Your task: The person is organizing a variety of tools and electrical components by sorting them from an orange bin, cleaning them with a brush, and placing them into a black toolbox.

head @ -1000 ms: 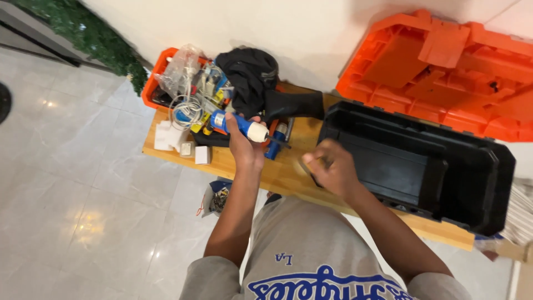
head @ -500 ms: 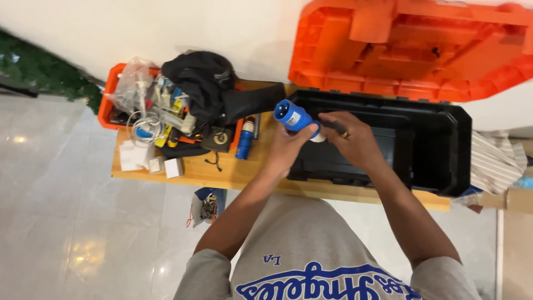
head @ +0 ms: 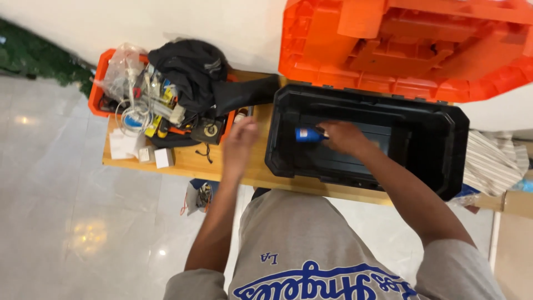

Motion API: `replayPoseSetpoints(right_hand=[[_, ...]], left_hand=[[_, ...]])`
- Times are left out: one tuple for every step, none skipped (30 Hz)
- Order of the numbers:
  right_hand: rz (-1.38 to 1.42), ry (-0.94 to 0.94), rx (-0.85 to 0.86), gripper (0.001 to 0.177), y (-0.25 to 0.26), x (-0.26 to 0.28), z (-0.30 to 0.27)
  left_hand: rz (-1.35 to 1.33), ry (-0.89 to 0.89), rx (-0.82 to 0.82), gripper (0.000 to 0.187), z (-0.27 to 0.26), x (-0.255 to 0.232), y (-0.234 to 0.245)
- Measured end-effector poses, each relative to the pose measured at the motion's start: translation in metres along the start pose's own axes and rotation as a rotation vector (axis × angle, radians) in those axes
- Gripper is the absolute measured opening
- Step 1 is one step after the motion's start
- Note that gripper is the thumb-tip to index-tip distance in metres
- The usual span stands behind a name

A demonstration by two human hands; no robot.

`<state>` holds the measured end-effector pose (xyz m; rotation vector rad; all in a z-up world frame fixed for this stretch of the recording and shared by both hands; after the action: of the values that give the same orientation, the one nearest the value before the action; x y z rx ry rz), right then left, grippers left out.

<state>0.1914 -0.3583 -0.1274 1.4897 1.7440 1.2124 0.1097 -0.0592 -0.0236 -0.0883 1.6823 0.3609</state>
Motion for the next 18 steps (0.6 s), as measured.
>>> replayPoseSetpoints(right_hand=[[-0.006, 0.014, 0.005, 0.054, -0.017, 0.001, 0.012], [-0.100, 0.109, -0.036, 0.046, -0.031, 0.009, 0.023], [-0.193, 0.203, -0.079, 0.040, -0.046, 0.017, 0.033], [-0.198, 0.217, -0.077, 0.040, -0.048, 0.029, 0.035], [-0.222, 0.321, -0.131, 0.036, -0.047, 0.046, 0.033], [-0.244, 0.424, -0.186, 0.033, -0.047, 0.062, 0.030], [-0.249, 0.431, -0.183, 0.033, -0.049, 0.071, 0.032], [-0.307, 0.469, -0.197, 0.035, -0.051, 0.082, 0.032], [-0.365, 0.506, -0.210, 0.039, -0.054, 0.093, 0.031], [-0.369, 0.511, -0.207, 0.039, -0.070, 0.091, 0.044], [-0.363, 0.546, -0.163, 0.040, -0.088, 0.091, 0.056], [-0.357, 0.580, -0.118, 0.042, -0.106, 0.091, 0.068], [-0.360, 0.587, -0.118, 0.042, -0.101, 0.095, 0.066], [-0.399, 0.599, -0.129, 0.042, -0.097, 0.098, 0.065], [-0.437, 0.604, -0.137, 0.043, -0.095, 0.100, 0.061], [-0.437, 0.605, -0.135, 0.043, -0.088, 0.103, 0.052], [-0.420, 0.588, -0.144, 0.042, -0.078, 0.104, 0.044], [-0.404, 0.570, -0.154, 0.041, -0.068, 0.105, 0.036]], left_hand=[[0.000, 0.005, -0.015, 0.042, 0.002, 0.022, 0.013], [0.150, 0.050, -0.072, 0.040, 0.002, 0.046, 0.032], [0.300, 0.094, -0.128, 0.038, 0.003, 0.069, 0.052], [0.299, 0.100, -0.143, 0.038, -0.002, 0.091, 0.056], [0.411, 0.150, -0.128, 0.039, -0.006, 0.115, 0.060], [0.522, 0.201, -0.112, 0.041, -0.011, 0.139, 0.064], [0.519, 0.205, -0.119, 0.041, -0.016, 0.148, 0.064], [0.531, 0.244, -0.108, 0.045, -0.022, 0.160, 0.064], [0.543, 0.283, -0.096, 0.050, -0.027, 0.172, 0.064], [0.539, 0.288, -0.101, 0.050, -0.028, 0.186, 0.061], [0.563, 0.254, -0.116, 0.055, -0.027, 0.197, 0.058], [0.587, 0.220, -0.132, 0.059, -0.027, 0.208, 0.056], [0.586, 0.222, -0.139, 0.059, -0.026, 0.206, 0.052], [0.591, 0.224, -0.135, 0.062, -0.025, 0.204, 0.048], [0.598, 0.225, -0.125, 0.065, -0.025, 0.203, 0.042], [0.597, 0.227, -0.125, 0.065, -0.024, 0.200, 0.040], [0.594, 0.243, -0.113, 0.068, -0.023, 0.198, 0.036], [0.592, 0.258, -0.101, 0.071, -0.021, 0.195, 0.031]])
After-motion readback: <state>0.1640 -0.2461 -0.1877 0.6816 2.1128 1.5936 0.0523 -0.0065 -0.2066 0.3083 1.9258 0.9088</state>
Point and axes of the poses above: each hand's wrist, its own z-axis towards the middle knuckle, its own y-axis out of the back of the hand, x = y × z, the point moved 8 cm from there along z, towards the middle knuckle, and after that the axes turned 12 degrees about -y, right-handed, at the moved point
